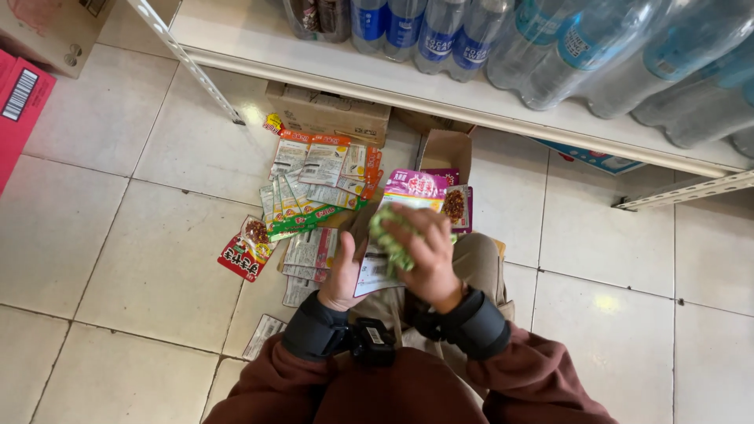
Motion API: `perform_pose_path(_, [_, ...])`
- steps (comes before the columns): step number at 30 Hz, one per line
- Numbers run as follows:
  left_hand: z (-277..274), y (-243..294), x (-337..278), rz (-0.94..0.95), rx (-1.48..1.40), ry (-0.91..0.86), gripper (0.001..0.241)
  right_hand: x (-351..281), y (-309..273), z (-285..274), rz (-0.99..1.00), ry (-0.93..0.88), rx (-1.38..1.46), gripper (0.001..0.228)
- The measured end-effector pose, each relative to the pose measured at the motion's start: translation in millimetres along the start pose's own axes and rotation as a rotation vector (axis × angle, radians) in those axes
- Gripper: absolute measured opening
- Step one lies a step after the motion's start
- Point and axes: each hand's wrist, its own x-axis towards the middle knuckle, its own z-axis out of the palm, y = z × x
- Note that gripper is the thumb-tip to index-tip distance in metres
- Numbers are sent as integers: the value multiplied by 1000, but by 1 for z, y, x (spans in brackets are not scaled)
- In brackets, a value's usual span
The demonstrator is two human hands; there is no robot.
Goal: The person cleans individual product packets by picking them up one by one, wiping them with a cloth, then placing them into a box. The packets are wiped on both sides with the cloth held in one hand while the other hand holds and flips the packet.
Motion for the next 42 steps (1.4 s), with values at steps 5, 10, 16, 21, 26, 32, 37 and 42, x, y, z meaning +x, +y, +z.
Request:
perform_pose_path(5, [-17,-7,0,-60,86,-51,92,16,11,-2,240,190,-57,42])
perform_pose_path(10, [11,10,4,54,171,8,90,-17,0,11,100,37,-19,48])
perform_pose_path(16, [13,9,1,87,178,40,82,-23,3,10,0,-92,-17,59])
perform_pose_path(21, [8,6,2,1,245,38,67,0,16,6,123,35,-80,59])
perform_pose_path(26, [-3,15,-1,-21,344,115,56,-1,39,6,419,215,154,39])
perform_pose_path(32, [-15,25,9,45,192,210,54,-43,70,-4,1059,131,1075,21])
perform_pose_path(37, [0,2,32,169,555,263,60,-12,25,-18,1172,196,1288,34])
perform_pose_path(42, [-41,-31,23,-156,317,155,71,-4,0,-5,739,175,704,40])
